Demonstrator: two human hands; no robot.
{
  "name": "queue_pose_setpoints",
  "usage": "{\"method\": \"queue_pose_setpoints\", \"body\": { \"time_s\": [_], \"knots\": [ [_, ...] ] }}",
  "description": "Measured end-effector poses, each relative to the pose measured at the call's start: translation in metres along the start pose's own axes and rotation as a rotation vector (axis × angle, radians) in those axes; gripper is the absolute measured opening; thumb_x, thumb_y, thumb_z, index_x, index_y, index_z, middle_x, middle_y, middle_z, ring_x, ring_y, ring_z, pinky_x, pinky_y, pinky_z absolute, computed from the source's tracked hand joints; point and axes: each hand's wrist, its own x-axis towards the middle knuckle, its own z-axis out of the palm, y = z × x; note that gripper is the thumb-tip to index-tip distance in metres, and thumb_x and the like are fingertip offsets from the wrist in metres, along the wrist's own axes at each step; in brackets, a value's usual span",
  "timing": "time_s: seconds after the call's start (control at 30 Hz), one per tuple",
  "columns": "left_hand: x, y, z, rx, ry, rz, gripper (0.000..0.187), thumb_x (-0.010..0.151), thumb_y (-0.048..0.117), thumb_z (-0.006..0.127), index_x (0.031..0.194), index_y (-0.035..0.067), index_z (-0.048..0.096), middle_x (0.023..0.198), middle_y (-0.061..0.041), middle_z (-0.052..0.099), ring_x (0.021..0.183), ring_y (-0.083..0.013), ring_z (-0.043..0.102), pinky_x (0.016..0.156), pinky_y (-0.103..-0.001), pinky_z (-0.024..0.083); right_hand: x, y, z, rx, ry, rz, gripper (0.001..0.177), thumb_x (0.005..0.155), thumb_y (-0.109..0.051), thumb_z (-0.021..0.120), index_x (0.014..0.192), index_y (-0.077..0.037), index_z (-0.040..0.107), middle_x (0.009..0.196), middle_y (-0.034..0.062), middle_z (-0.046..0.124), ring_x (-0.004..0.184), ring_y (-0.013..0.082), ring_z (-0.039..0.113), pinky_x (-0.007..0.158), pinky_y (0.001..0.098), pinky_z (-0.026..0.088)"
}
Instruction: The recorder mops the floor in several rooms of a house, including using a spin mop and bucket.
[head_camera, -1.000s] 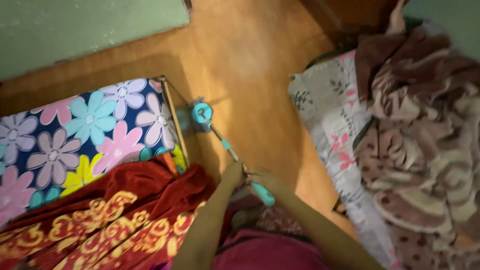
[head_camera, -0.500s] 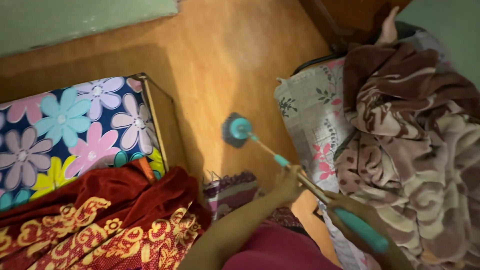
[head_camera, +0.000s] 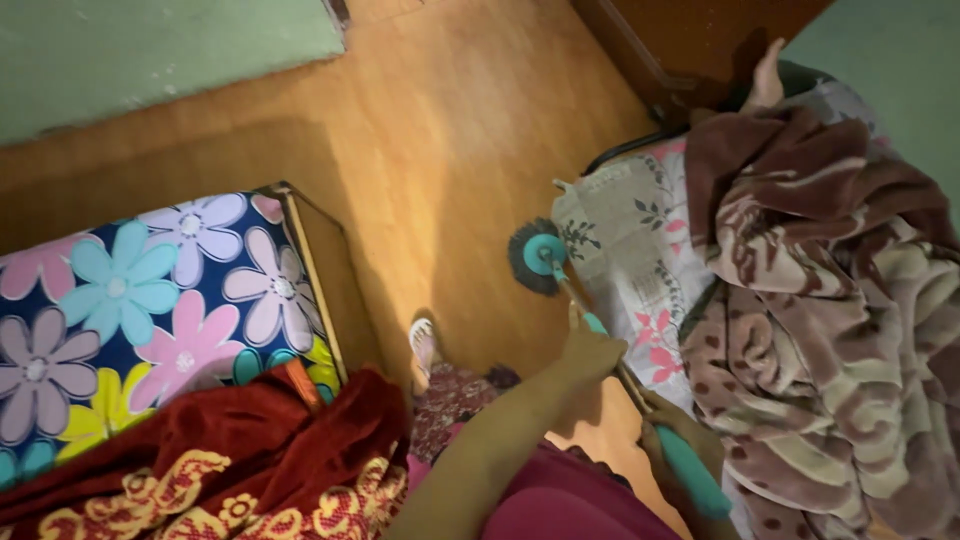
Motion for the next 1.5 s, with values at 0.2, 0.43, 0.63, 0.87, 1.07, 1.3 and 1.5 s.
{"method": "queue_pose_setpoints", "body": {
  "time_s": [0.2, 0.43, 0.63, 0.87, 1.07, 1.3, 1.5],
  "knots": [
    [-0.011, -0.094, -0.123, -0.123, -0.061, 0.005, 0.015, 0.085, 0.029, 0.062, 0.087, 0.024, 0.075, 0.08, -0.012, 0.069, 0.104, -0.0405, 0.066, 0.118, -0.085, 0.006, 0.073, -0.1, 0.08, -0.036, 0.039, -0.083, 0.016, 0.081, -0.01, 0.076, 0.097, -0.007, 0.073, 0.112, 0.0107, 0.076, 0.1, 0.0221, 0.077, 0.083, 0.0312, 0.059],
    [-0.057, -0.204, -0.272, 0.056, -0.012, -0.134, 0.017, 0.073, 0.035, 0.074, 0.08, 0.021, 0.079, 0.091, -0.027, 0.07, 0.116, -0.0584, 0.055, 0.108, -0.076, 0.02, 0.136, -0.171, 0.177, 0.327, -0.303, -0.009, 0.02, 0.082, -0.009, 0.077, 0.102, -0.012, 0.074, 0.105, 0.0056, 0.082, 0.087, 0.0195, 0.08, 0.075, 0.0289, 0.062],
    [-0.121, -0.366, -0.246, -0.173, -0.051, -0.505, 0.019, 0.088, 0.034, 0.066, 0.093, 0.018, 0.075, 0.089, -0.011, 0.075, 0.098, -0.0376, 0.069, 0.117, -0.072, 0.018, 0.188, -0.187, 0.279, 0.564, -0.577, -0.329, 0.02, 0.091, -0.005, 0.065, 0.109, -0.01, 0.073, 0.122, 0.0084, 0.076, 0.111, 0.026, 0.072, 0.096, 0.0335, 0.056],
    [-0.089, -0.368, -0.266, -0.285, -0.184, -0.569, 0.054, 0.062, 0.034, 0.087, 0.105, 0.01, 0.065, 0.103, -0.015, 0.071, 0.097, -0.0363, 0.069, 0.08, -0.047, 0.055, 0.248, -0.215, 0.245, 0.397, -0.692, -0.426, 0.012, 0.088, -0.015, 0.078, 0.097, -0.01, 0.073, 0.116, 0.0082, 0.075, 0.107, 0.0249, 0.073, 0.092, 0.0319, 0.057],
    [0.003, -0.324, -0.2, -0.465, -0.334, -0.267, 0.058, 0.073, 0.035, 0.087, 0.117, 0.01, 0.059, 0.109, -0.016, 0.069, 0.102, -0.0351, 0.068, 0.089, -0.049, 0.053, 0.268, -0.194, 0.158, 0.282, -0.521, -0.142, 0.012, 0.083, -0.014, 0.081, 0.091, -0.009, 0.074, 0.102, 0.0069, 0.08, 0.091, 0.0236, 0.076, 0.077, 0.0334, 0.062],
    [0.132, -0.249, -0.174, -0.207, -0.469, -0.099, 0.038, 0.086, 0.04, 0.081, 0.111, 0.02, 0.063, 0.112, -0.015, 0.067, 0.117, -0.0411, 0.054, 0.112, -0.068, 0.024, 0.28, -0.139, 0.118, 0.119, -0.186, 0.066, 0.023, 0.076, -0.015, 0.082, 0.095, -0.013, 0.069, 0.109, 0.0048, 0.079, 0.096, 0.0203, 0.079, 0.077, 0.0321, 0.064],
    [0.243, -0.255, -0.127, -0.376, -0.46, 0.062, 0.025, 0.088, 0.029, 0.068, 0.111, 0.021, 0.064, 0.109, -0.011, 0.071, 0.112, -0.0391, 0.063, 0.094, -0.055, 0.049, 0.336, -0.086, 0.111, 0.007, 0.031, 0.101, 0.022, 0.074, -0.015, 0.083, 0.09, -0.013, 0.068, 0.107, 0.0047, 0.078, 0.097, 0.0195, 0.078, 0.077, 0.0307, 0.062]
  ]
}}
